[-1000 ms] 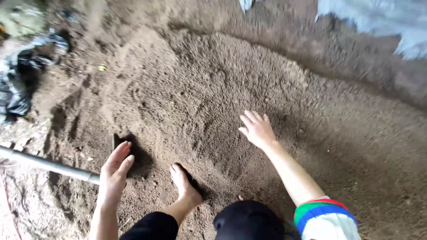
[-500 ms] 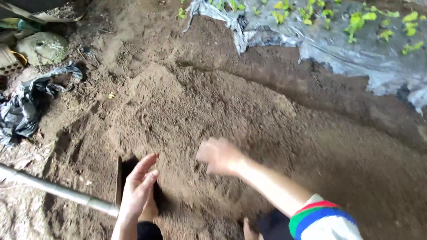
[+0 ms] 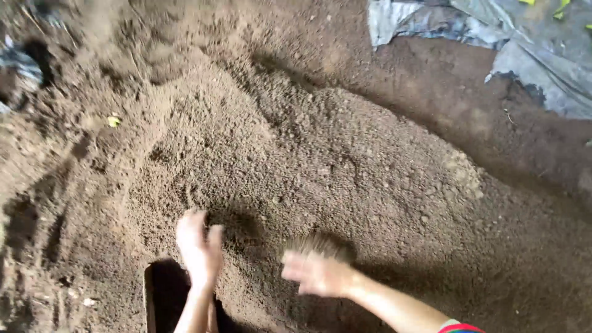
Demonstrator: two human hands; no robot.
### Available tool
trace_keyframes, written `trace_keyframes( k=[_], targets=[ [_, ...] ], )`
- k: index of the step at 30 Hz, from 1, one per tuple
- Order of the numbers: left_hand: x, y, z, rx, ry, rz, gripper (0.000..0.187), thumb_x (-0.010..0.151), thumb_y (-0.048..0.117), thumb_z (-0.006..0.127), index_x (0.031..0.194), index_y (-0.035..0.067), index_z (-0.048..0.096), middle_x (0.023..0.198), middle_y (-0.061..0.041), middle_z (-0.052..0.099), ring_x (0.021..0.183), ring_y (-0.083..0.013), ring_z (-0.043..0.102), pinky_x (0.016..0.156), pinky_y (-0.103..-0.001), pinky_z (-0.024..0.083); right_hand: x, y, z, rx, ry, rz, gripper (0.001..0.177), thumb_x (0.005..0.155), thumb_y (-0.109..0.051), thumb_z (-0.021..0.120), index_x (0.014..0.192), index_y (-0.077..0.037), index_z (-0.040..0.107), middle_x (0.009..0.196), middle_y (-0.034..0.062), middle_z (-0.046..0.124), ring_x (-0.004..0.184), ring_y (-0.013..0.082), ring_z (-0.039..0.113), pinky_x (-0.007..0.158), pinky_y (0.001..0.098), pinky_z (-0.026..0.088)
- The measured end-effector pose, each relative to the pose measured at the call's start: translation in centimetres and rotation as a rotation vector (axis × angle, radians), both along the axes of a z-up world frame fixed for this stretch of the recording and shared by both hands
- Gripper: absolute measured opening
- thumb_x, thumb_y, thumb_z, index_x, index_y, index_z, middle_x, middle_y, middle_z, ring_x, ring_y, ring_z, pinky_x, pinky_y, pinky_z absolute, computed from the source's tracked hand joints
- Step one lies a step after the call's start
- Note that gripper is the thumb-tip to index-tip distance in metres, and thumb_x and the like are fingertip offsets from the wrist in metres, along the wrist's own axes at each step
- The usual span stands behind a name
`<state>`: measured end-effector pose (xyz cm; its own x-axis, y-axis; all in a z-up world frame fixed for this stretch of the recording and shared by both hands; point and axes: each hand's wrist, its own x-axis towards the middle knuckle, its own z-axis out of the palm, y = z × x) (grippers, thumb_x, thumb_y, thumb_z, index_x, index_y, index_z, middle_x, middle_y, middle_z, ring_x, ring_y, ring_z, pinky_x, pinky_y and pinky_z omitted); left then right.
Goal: Smoothing and leveling a mound of soil using bare hands in a nursery setting to prepare a planting bed.
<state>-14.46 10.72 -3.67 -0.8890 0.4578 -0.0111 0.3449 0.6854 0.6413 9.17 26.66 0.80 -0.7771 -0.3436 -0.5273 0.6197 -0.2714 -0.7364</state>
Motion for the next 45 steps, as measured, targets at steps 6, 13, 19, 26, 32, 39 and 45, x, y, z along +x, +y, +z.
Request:
trace_keyframes(
  k=[6,13,19,26,32,39,45],
  targets=[
    [1.2,5.0,-1.5,0.072,0.381,-0.643,0.049,0.083,0.027,0.078,0.130,0.018,0.066,0.147,-0.007,0.058,0.141,-0.0336,0.047,0.111,-0.061,0.031,0.1,4.9,-6.6,1.574,0.489,-0.287,0.058,0.087,-0.023,0.067,0.139,-0.010,0.044,0.152,0.0101,0.037,0.137,0.0248,0.038,0.113,0.0418,0.035],
    [1.0,12.3,-9.6,-0.300,0.189,-1.198,0.040,0.082,-0.004,0.060,0.121,0.005,0.064,0.118,-0.015,0.057,0.106,-0.0356,0.056,0.087,-0.045,0.053,0.1,2.5,-5.8,1.698,0.197,-0.509,0.050,0.092,-0.030,0.059,0.137,-0.011,0.050,0.142,0.0055,0.051,0.124,0.0256,0.051,0.102,0.0421,0.041],
    [-4.0,15.8,-11.4,-0.099,0.132,-1.314,0.015,0.085,0.003,0.063,0.092,0.015,0.068,0.086,-0.003,0.061,0.079,-0.0233,0.065,0.070,-0.038,0.055,-2.6,2.6,-7.4,1.813,0.042,-0.585,0.049,0.091,-0.033,0.058,0.135,-0.013,0.052,0.142,0.0040,0.051,0.117,0.0282,0.053,0.097,0.0436,0.043],
    [-13.4,13.2,-9.3,0.477,-0.144,-0.766,0.014,0.091,0.017,0.072,0.101,0.011,0.080,0.101,-0.007,0.081,0.095,-0.0240,0.076,0.094,-0.035,0.054,-9.8,1.3,-6.1,1.823,0.094,-0.742,0.045,0.093,-0.028,0.056,0.132,-0.007,0.053,0.141,0.0108,0.052,0.122,0.0317,0.052,0.105,0.0455,0.038],
    [-19.5,10.1,-9.8,0.646,-1.316,-0.319,0.032,0.094,0.000,0.065,0.126,-0.006,0.068,0.106,-0.022,0.078,0.077,-0.0190,0.073,0.075,-0.030,0.063,-12.1,-0.9,-7.7,1.813,0.044,-0.672,0.046,0.092,-0.031,0.056,0.133,-0.010,0.054,0.143,0.0070,0.050,0.124,0.0327,0.049,0.107,0.0464,0.038],
    [-31.3,10.7,-0.7,0.666,0.322,-0.235,0.037,0.112,0.015,0.033,0.110,-0.002,0.065,0.102,-0.016,0.068,0.088,-0.0219,0.071,0.064,-0.026,0.062,-13.0,0.7,-6.1,1.855,-0.109,-0.439,0.048,0.093,-0.034,0.050,0.138,-0.016,0.047,0.150,0.0053,0.041,0.134,0.0250,0.039,0.115,0.0467,0.029],
    [-19.3,7.2,-0.9,0.532,-0.059,-0.595,0.025,0.098,0.040,0.041,0.111,0.021,0.030,0.112,0.001,0.023,0.100,-0.0180,0.015,0.091,-0.044,0.036,-11.7,2.6,-6.6,1.996,-0.158,-0.479,0.051,0.090,-0.037,0.058,0.138,-0.020,0.049,0.145,0.0045,0.046,0.127,0.0266,0.048,0.107,0.0419,0.040]
  ],
)
